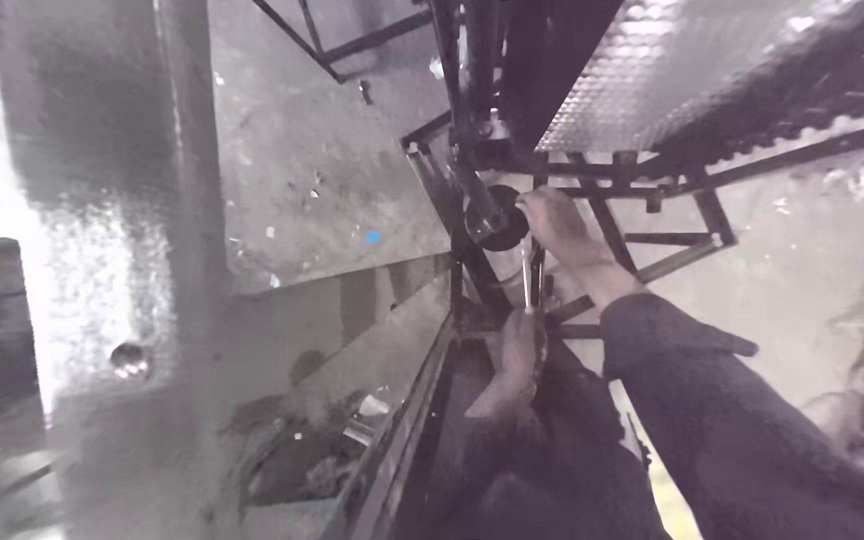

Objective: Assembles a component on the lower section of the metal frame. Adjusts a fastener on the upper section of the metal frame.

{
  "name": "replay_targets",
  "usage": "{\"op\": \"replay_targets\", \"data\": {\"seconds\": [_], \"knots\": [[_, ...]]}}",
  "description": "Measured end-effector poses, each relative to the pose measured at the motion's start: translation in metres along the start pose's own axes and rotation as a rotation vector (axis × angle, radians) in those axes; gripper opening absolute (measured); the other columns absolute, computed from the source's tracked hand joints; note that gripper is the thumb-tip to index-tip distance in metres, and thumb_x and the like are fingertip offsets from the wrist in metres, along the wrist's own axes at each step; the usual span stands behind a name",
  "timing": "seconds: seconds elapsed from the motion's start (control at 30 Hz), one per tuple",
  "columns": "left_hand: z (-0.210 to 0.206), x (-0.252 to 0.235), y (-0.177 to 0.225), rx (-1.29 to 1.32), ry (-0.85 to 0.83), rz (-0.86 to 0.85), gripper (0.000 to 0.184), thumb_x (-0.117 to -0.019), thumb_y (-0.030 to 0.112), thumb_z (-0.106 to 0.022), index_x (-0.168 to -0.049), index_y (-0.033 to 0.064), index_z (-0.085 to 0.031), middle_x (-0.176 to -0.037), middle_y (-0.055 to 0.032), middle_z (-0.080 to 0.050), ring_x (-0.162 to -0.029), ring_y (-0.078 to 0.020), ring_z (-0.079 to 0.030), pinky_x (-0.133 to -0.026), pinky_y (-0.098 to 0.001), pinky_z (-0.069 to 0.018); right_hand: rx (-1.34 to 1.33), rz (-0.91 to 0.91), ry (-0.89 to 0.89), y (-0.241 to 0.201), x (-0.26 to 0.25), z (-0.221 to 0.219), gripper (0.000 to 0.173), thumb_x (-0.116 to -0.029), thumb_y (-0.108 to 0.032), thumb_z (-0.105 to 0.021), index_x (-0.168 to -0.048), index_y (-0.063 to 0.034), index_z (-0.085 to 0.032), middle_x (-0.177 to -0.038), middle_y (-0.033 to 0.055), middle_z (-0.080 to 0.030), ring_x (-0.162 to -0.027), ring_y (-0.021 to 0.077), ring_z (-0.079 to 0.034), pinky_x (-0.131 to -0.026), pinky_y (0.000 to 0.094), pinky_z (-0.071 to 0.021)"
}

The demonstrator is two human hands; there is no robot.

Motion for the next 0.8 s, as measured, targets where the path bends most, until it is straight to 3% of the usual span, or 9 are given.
{"op": "replay_targets", "data": {"seconds": [0.07,0.13,0.2,0.3,0.37,0.47,0.53,0.63,0.8], "knots": [[0.003,-0.020,0.008,-0.045,0.053,-0.029,0.037,-0.1130,0.025,-0.038,-0.127,-0.0035,-0.056,-0.079,-0.0050,-0.059,-0.056,-0.0080,-0.056,-0.052,-0.0240,-0.0529,0.017,-0.005,-0.019,0.000,-0.007,-0.001,0.029,-0.1078,-0.020,-0.051,-0.121,-0.0045,-0.072,-0.117,0.0187,-0.071,-0.115,0.0362,-0.067,-0.101,0.0508,-0.0521],[0.005,-0.044,0.011,-0.098,0.139,-0.041,0.036,-0.1123,0.023,-0.041,-0.127,-0.0043,-0.060,-0.088,-0.0075,-0.063,-0.067,-0.0075,-0.058,-0.063,-0.0242,-0.0526,-0.002,0.000,-0.008,-0.001,-0.007,0.002,0.029,-0.1074,-0.019,-0.051,-0.119,-0.0036,-0.072,-0.115,0.0188,-0.071,-0.112,0.0361,-0.068,-0.100,0.0514,-0.0523],[0.002,-0.056,0.013,-0.141,0.190,-0.052,0.032,-0.1113,0.020,-0.044,-0.122,-0.0045,-0.062,-0.087,-0.0065,-0.062,-0.068,-0.0066,-0.056,-0.065,-0.0233,-0.0506,-0.003,0.010,0.005,0.001,-0.005,0.000,0.028,-0.1073,-0.019,-0.052,-0.119,-0.0034,-0.072,-0.115,0.0181,-0.072,-0.113,0.0355,-0.068,-0.101,0.0506,-0.0521],[-0.008,-0.062,0.012,-0.070,0.210,-0.046,0.031,-0.1110,0.021,-0.045,-0.122,-0.0046,-0.060,-0.085,-0.0088,-0.062,-0.062,-0.0103,-0.058,-0.058,-0.0269,-0.0541,0.019,0.010,0.005,0.003,-0.009,-0.002,0.028,-0.1074,-0.019,-0.051,-0.119,-0.0053,-0.073,-0.117,0.0167,-0.072,-0.115,0.0343,-0.067,-0.102,0.0492,-0.0514],[-0.015,-0.061,0.011,-0.042,0.207,-0.038,0.031,-0.1108,0.018,-0.045,-0.126,-0.0058,-0.058,-0.088,-0.0102,-0.063,-0.065,-0.0107,-0.059,-0.061,-0.0273,-0.0540,0.008,0.008,-0.004,0.002,-0.006,-0.003,0.029,-0.1074,-0.020,-0.052,-0.118,-0.0044,-0.073,-0.116,0.0176,-0.072,-0.114,0.0348,-0.068,-0.102,0.0499,-0.0517],[-0.022,-0.065,0.010,-0.021,0.202,-0.079,0.032,-0.1114,0.019,-0.043,-0.125,-0.0067,-0.057,-0.077,-0.0074,-0.059,-0.057,-0.0098,-0.057,-0.054,-0.0264,-0.0536,-0.038,-0.014,-0.046,0.001,-0.006,0.000,0.028,-0.1070,-0.019,-0.052,-0.120,-0.0037,-0.072,-0.118,0.0191,-0.071,-0.115,0.0358,-0.067,-0.101,0.0508,-0.0522],[-0.024,-0.067,0.008,-0.021,0.214,-0.093,0.032,-0.1114,0.019,-0.043,-0.123,-0.0071,-0.057,-0.073,-0.0078,-0.058,-0.053,-0.0109,-0.057,-0.051,-0.0278,-0.0541,-0.073,0.034,0.021,0.004,0.004,-0.003,0.026,-0.1061,-0.018,-0.054,-0.119,-0.0040,-0.072,-0.115,0.0187,-0.071,-0.110,0.0358,-0.068,-0.098,0.0505,-0.0536],[-0.024,-0.070,0.011,-0.090,0.239,-0.127,0.030,-0.1104,0.018,-0.046,-0.117,-0.0066,-0.062,-0.073,-0.0055,-0.058,-0.056,-0.0072,-0.054,-0.055,-0.0238,-0.0514,-0.099,0.117,0.134,0.006,0.024,-0.003,0.021,-0.1049,-0.016,-0.058,-0.119,-0.0044,-0.070,-0.113,0.0185,-0.069,-0.106,0.0360,-0.068,-0.096,0.0493,-0.0549],[-0.018,-0.076,0.013,-0.149,0.219,-0.056,0.034,-0.1118,0.024,-0.043,-0.118,-0.0029,-0.063,-0.070,-0.0061,-0.057,-0.052,-0.0120,-0.055,-0.050,-0.0290,-0.0522,-0.037,0.058,0.067,-0.003,0.023,0.006,0.022,-0.1058,-0.017,-0.057,-0.118,-0.0043,-0.069,-0.114,0.0196,-0.068,-0.109,0.0375,-0.067,-0.098,0.0501,-0.0535]]}}
Point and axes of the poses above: each hand's wrist, its own x-axis away from the middle knuckle, its own z-axis out of the back of the hand, y = z × x, the point moved 3 cm from there along -x, towards the middle knuckle
